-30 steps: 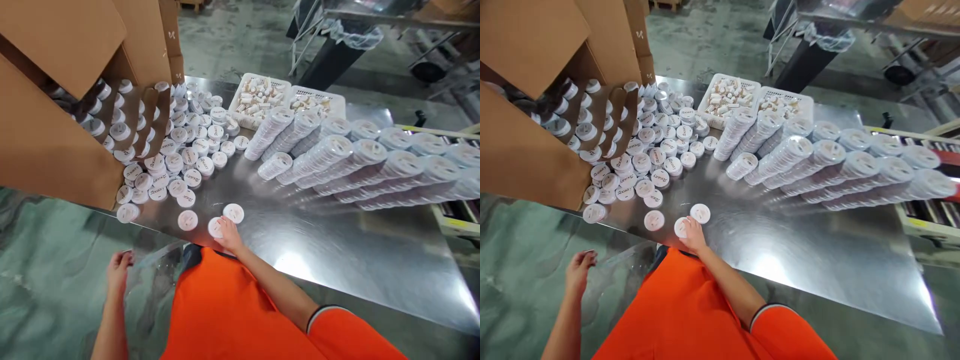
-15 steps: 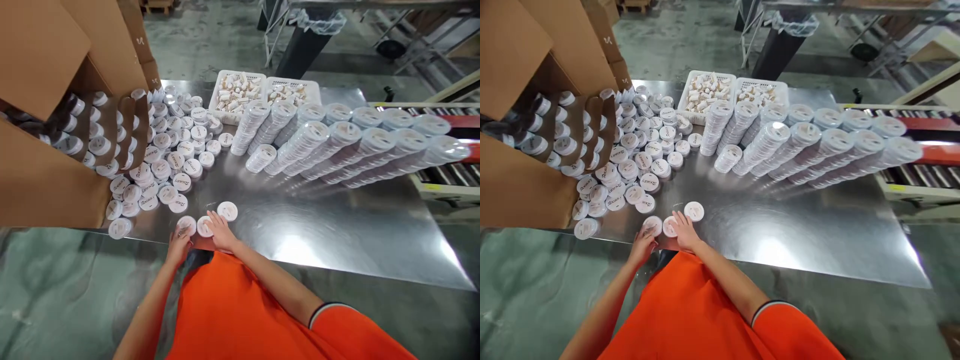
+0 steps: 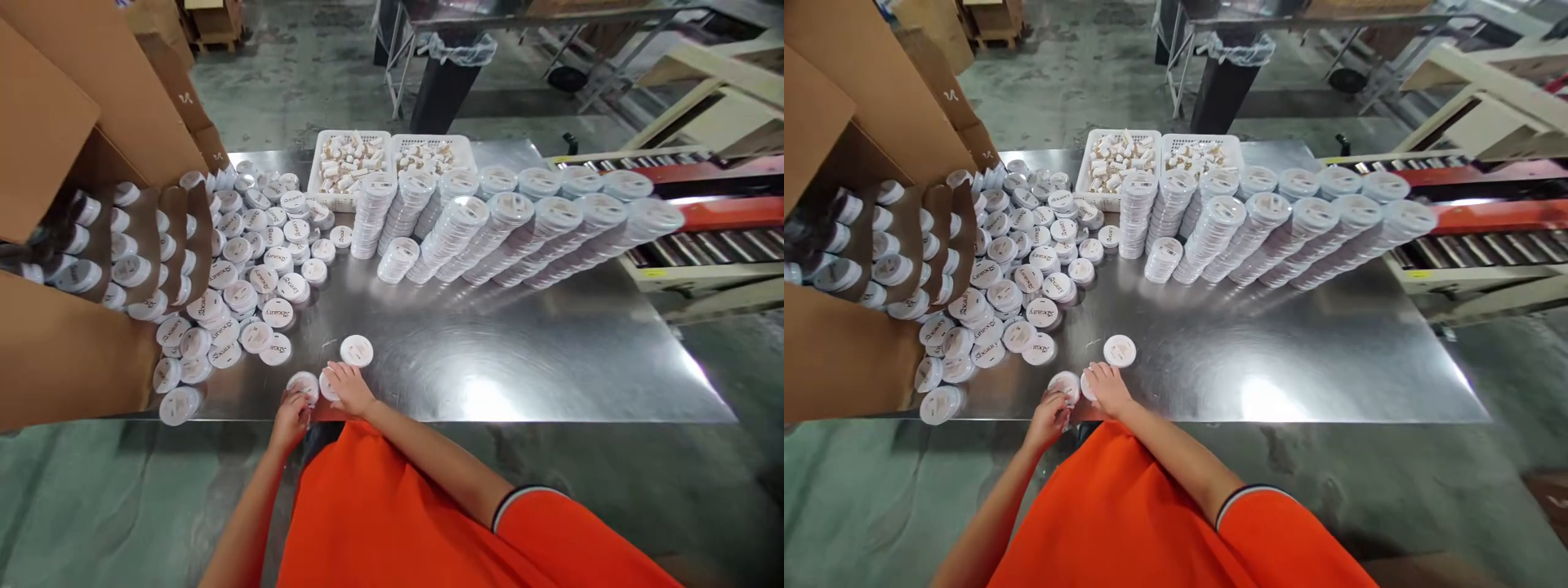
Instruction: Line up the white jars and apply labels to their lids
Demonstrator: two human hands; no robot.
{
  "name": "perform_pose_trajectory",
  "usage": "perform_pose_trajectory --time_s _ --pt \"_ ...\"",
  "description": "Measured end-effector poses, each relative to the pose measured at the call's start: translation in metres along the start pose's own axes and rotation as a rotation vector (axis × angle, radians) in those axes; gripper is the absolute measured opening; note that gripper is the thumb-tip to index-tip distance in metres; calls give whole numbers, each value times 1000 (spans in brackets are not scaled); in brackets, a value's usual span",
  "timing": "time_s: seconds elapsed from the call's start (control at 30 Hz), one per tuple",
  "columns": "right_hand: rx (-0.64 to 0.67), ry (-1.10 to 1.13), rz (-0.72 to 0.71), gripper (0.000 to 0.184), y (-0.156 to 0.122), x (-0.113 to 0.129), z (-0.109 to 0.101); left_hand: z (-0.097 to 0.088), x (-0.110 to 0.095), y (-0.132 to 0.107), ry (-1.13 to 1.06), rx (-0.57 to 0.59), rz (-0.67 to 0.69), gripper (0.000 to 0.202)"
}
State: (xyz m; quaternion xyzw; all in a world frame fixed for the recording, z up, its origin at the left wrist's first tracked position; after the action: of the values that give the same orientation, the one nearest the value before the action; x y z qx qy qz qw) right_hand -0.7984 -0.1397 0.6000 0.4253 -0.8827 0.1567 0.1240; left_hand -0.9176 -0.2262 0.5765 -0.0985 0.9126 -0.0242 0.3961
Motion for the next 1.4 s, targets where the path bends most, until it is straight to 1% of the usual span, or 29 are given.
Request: perform_pose_trajectory --time_s 0.07,0.1,0.2,0.27,0.37,0.47,0.57,0.67,0.77,0.87,0.97,1.03,1.13,1.23,1.33,1.4 --pt "-27 23 29 78 1 -10 -5 0 1 2 7 19 -20 20" --pt "-58 27 70 75 2 -19 -10 -1 0 2 15 26 -25 20" --pt "-163 -4 269 66 8 -58 -28 -2 -6 1 67 27 -17 20" --pt "-141 -17 335 65 12 -80 -33 2 -16 1 103 38 12 20" --pt "-48 -7 301 63 9 -101 -30 17 -33 3 130 119 46 18" --pt "-4 5 250 60 -14 -113 -25 31 -40 3 149 205 28 17" --pt "42 36 171 66 -44 -112 -16 35 -43 2 172 230 38 18" --pt "48 73 111 76 -59 -100 -8 34 -43 0 177 218 61 19" --pt "24 127 98 85 -57 -87 -4 34 -44 1 172 208 51 18" --pt "-44 186 123 87 -54 -84 -6 34 -47 2 165 204 36 18" --pt "-95 189 221 91 -59 -95 -6 33 -52 2 147 184 40 18" --pt "-84 171 278 94 -65 -103 -3 32 -54 1 134 172 39 17" --pt "-52 153 287 92 -72 -107 3 32 -56 0 120 177 16 18" --pt "-56 141 274 91 -75 -108 6 33 -55 0 93 189 -14 17" --pt "-141 124 270 91 -70 -108 -2 34 -52 3 27 170 -39 15" --pt "-235 112 271 86 -57 -106 -12 30 -49 4 -40 118 -71 13"
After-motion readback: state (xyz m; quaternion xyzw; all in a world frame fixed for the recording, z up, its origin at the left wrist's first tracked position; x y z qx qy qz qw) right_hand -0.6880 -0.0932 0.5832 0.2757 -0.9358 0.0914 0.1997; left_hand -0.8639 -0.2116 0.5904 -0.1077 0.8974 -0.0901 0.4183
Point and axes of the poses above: each hand's wrist, its own y-axis towards the middle knuckle, its own z-axis out of the palm, x = y × z, the point moved 8 cm from there along y, towards the middle knuckle, and after that the axes turned 6 degrees about -x, right-handed, at the moved point
